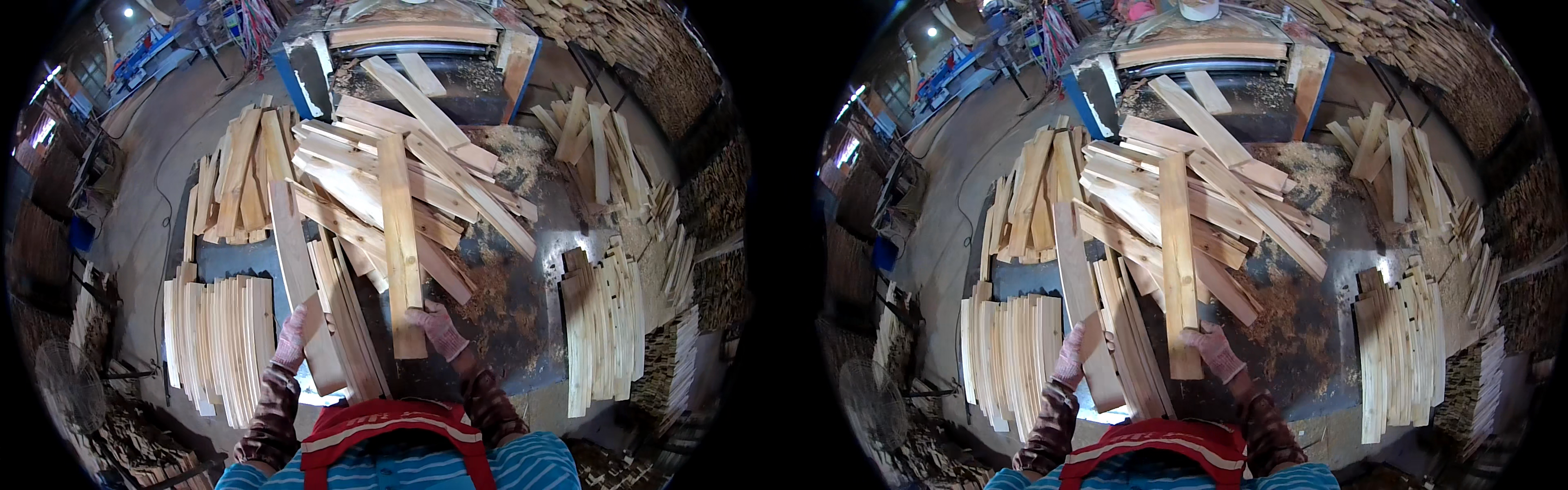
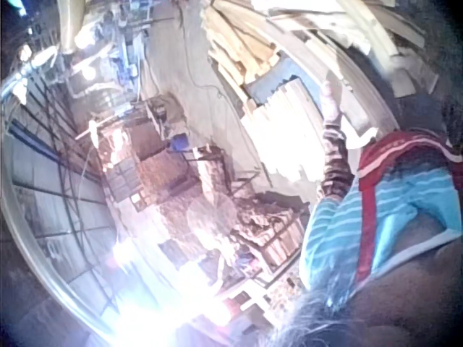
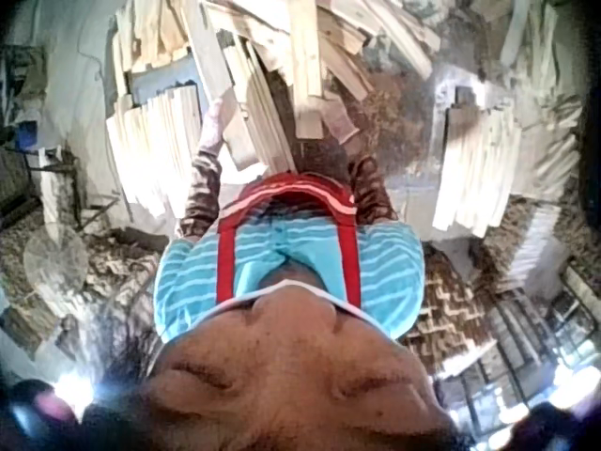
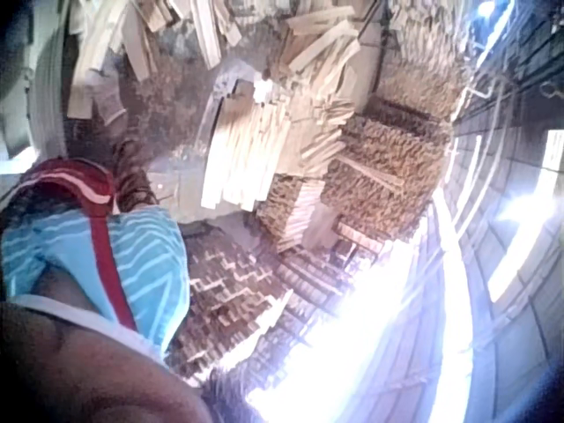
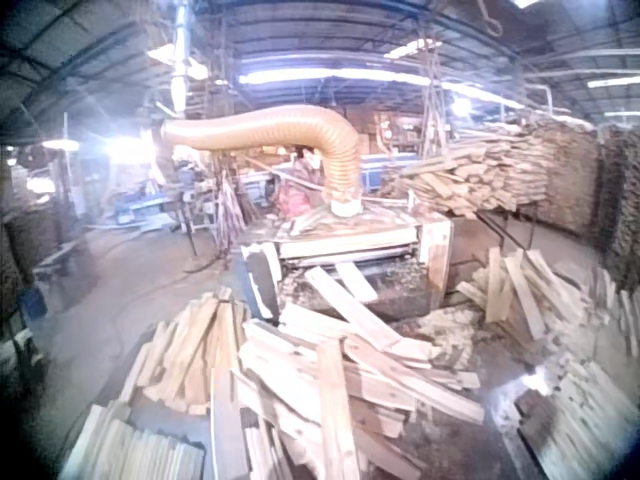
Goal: The person repeatedly picks up wooden planks from a pile on a metal table, inspects them, and places them into a neat stack. The person also moves a large stack of planks to a storage area and returns to continue sorting.
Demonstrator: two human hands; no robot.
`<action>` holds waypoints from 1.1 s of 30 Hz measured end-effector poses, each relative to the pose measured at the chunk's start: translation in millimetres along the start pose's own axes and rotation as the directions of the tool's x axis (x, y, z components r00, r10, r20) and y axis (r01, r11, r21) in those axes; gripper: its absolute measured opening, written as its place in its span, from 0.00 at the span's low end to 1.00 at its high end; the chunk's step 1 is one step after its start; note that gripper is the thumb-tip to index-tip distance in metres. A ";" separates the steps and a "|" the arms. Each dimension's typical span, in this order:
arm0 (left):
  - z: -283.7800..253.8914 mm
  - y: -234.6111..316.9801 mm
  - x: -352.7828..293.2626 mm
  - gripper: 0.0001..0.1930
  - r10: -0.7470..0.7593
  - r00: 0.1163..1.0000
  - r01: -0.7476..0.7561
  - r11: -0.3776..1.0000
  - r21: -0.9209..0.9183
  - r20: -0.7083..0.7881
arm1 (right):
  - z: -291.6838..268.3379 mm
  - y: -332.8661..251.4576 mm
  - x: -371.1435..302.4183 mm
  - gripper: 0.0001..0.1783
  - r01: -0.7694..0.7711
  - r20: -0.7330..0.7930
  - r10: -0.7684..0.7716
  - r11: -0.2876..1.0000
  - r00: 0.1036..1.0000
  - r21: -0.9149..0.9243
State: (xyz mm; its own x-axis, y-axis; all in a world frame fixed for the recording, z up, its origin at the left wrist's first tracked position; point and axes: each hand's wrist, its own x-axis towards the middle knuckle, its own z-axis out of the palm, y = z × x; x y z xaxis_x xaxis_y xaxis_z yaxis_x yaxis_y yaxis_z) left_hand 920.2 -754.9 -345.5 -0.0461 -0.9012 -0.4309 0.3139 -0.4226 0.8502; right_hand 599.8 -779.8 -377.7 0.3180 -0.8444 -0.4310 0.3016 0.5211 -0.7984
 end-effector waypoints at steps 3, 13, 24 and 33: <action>16.4 -6.7 0.0 0.30 0.004 0.995 0.002 0.998 0.061 -0.096 | 33.7 7.4 -3.6 0.14 0.214 -0.042 -0.265 0.853 0.963 -0.475; 41.9 -7.7 30.6 0.32 0.097 0.995 -0.093 0.978 -0.188 0.012 | 111.1 -26.8 17.1 0.37 0.598 0.553 -0.239 0.203 0.798 -0.775; -27.4 -20.4 11.7 0.29 0.155 0.984 -0.166 0.975 -0.149 -0.082 | 61.4 -129.9 168.9 0.34 0.017 0.076 -0.738 -0.087 0.670 -0.996; -124.3 -179.3 -17.6 0.32 0.215 0.908 -0.122 0.957 0.265 -0.360 | -26.9 -159.2 242.7 0.49 -0.249 -0.143 -0.705 -0.049 0.695 -0.967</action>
State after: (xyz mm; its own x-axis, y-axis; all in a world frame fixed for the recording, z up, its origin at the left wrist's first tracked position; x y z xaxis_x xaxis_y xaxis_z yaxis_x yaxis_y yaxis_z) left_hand 982.5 -651.3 -528.0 0.3668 -0.8746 -0.3170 0.0546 -0.3199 0.9459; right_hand 604.8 -1071.1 -366.5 -0.1206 -0.9717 0.2032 -0.9633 0.0652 -0.2602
